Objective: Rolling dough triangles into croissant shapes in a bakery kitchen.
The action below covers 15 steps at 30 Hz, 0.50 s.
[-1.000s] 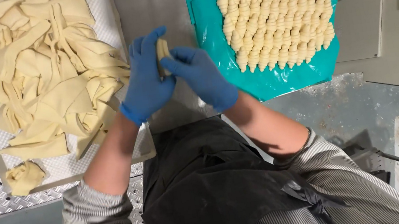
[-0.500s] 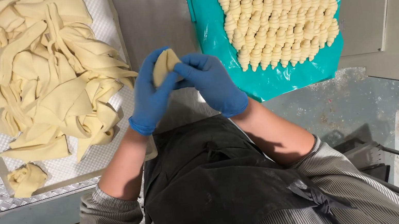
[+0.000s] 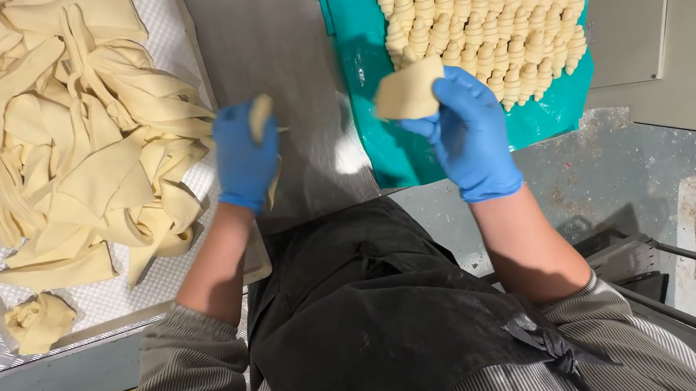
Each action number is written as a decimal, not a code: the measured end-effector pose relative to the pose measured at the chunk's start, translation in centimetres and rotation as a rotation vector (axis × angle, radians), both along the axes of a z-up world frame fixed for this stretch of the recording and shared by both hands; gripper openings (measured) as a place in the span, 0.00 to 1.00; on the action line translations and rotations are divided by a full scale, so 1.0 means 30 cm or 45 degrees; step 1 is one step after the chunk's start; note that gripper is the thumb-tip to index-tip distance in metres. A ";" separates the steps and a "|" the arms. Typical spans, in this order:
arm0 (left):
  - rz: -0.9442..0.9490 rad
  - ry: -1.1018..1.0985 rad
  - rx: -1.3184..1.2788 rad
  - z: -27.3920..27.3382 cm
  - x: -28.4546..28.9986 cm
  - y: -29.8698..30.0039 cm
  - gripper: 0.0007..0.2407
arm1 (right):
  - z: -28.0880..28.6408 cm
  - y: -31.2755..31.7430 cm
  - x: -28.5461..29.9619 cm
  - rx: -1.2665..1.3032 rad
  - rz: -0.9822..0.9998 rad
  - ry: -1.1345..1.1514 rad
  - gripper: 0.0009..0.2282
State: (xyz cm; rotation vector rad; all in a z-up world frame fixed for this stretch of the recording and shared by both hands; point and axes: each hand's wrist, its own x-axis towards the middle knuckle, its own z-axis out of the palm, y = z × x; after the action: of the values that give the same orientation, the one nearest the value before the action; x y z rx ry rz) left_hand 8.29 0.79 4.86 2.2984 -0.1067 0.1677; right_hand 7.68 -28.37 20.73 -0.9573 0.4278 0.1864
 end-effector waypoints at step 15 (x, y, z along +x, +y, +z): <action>0.121 0.768 -0.617 0.367 0.043 0.129 0.07 | -0.099 0.165 -0.024 0.271 0.049 0.091 0.12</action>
State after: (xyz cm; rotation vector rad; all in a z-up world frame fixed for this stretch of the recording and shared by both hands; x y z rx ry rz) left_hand 9.59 4.66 15.86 1.7817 0.3202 -0.4117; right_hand 6.96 -23.41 17.77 -0.7519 0.4459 0.2962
